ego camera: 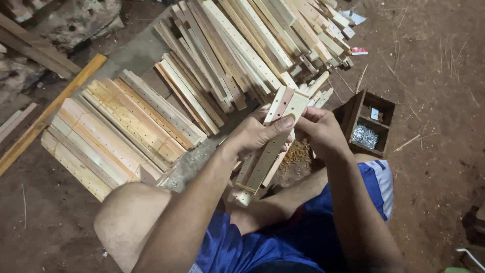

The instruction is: Bundling thin wooden slats together with rubber bands in a workshop environment.

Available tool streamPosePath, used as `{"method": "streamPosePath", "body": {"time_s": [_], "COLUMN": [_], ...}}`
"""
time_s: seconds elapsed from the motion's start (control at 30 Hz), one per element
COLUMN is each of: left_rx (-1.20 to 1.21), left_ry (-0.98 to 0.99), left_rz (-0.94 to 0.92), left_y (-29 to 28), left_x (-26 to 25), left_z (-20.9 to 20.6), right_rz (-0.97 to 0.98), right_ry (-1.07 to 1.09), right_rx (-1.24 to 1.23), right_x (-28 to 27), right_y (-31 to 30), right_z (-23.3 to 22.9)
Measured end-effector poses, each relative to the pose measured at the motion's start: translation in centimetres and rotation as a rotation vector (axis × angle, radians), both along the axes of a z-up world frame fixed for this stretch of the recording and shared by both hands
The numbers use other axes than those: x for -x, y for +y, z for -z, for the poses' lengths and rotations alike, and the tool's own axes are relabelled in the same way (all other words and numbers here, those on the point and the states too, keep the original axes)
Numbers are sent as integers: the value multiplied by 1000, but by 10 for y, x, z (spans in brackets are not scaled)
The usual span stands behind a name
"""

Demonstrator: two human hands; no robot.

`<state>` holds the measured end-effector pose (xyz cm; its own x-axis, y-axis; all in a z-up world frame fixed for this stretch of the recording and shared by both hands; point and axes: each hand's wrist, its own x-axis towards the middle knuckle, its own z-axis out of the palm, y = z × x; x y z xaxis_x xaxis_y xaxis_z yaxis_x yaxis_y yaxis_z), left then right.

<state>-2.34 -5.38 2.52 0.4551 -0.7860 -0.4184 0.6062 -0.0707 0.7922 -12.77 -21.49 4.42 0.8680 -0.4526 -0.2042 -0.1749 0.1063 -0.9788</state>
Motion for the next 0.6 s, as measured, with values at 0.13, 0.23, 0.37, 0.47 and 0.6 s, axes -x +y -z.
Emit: {"method": "streamPosePath", "body": {"time_s": [0.13,0.23,0.37,0.47,0.6], "left_rx": [11,25,111,21,-150], "left_ry": [-21,-8,-115,-259,-482], "left_rz": [-9,-2,162,329,360], "left_y": [6,12,12,14,16], "left_x": [-1,-3,-5,-4,8], "left_z": [13,18,-22,-3,-50], "right_rz": [-17,-166,-165,-361,-764], "right_ry": [-126,-360,-342,-340,-385], "right_rx": [-299,-614,-934,-663,-11], "right_x": [4,5,-3,-1,-1], "right_y": [-4,5,-34,-51,-38], "right_z": [9,-14,16,-13,-89]}}
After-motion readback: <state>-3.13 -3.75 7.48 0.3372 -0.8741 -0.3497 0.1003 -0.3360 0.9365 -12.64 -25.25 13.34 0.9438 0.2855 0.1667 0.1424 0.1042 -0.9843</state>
